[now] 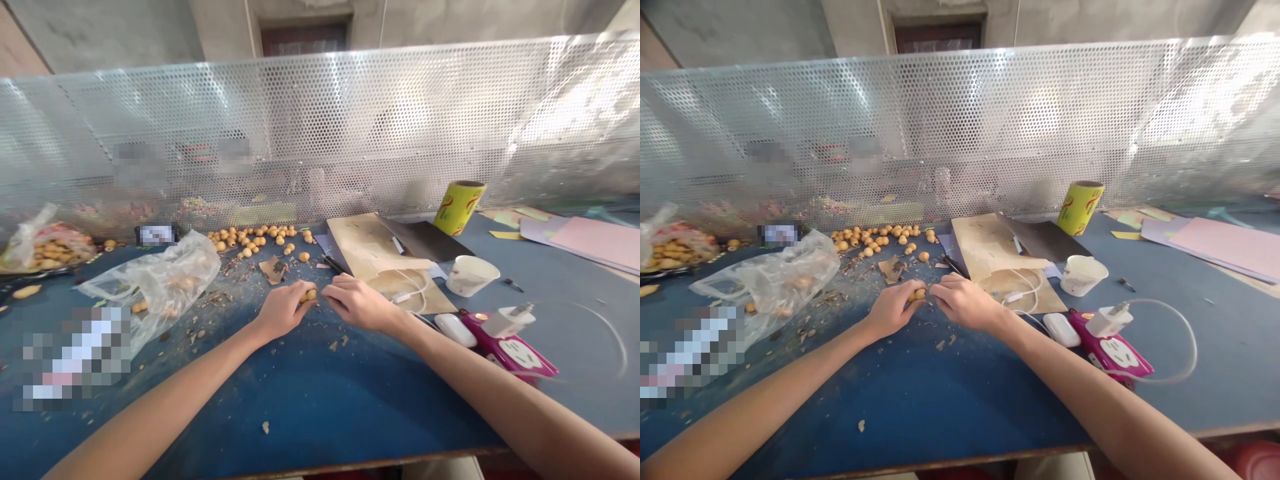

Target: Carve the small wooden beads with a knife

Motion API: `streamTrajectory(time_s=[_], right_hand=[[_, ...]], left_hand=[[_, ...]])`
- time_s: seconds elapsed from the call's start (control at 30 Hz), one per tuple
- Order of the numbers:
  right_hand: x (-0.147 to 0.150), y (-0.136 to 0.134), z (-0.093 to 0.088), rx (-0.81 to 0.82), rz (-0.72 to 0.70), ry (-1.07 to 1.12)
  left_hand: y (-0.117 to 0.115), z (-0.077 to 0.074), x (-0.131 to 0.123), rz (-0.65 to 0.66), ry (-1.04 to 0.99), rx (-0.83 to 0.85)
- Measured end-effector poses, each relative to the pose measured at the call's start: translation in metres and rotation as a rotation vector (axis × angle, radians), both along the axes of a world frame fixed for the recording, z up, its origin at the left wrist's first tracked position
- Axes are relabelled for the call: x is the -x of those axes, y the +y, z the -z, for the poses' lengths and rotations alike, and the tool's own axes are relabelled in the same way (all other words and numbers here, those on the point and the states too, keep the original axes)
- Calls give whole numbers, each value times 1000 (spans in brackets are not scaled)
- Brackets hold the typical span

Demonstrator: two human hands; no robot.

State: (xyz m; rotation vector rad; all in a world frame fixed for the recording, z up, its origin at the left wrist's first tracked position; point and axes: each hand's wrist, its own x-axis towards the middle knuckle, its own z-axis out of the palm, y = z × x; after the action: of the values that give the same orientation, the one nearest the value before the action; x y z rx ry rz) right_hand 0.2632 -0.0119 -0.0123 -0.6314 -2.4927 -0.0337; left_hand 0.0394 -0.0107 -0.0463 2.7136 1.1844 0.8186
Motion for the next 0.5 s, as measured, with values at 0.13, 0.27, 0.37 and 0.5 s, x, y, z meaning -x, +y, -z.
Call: streamTrajectory(time_s=[0.13, 0.27, 0.37, 0.5], right_hand=[[-1, -1, 0, 106, 15, 42], [0, 1, 3, 20, 46, 41], [1, 1, 1, -56, 44, -19], [0, -1, -3, -3, -1, -30]], left_hand=[[1, 0, -1, 22, 7, 6], [2, 1, -1, 38, 5, -3], [1, 1, -1, 14, 2, -24], [0, 0, -1, -20, 22, -34]])
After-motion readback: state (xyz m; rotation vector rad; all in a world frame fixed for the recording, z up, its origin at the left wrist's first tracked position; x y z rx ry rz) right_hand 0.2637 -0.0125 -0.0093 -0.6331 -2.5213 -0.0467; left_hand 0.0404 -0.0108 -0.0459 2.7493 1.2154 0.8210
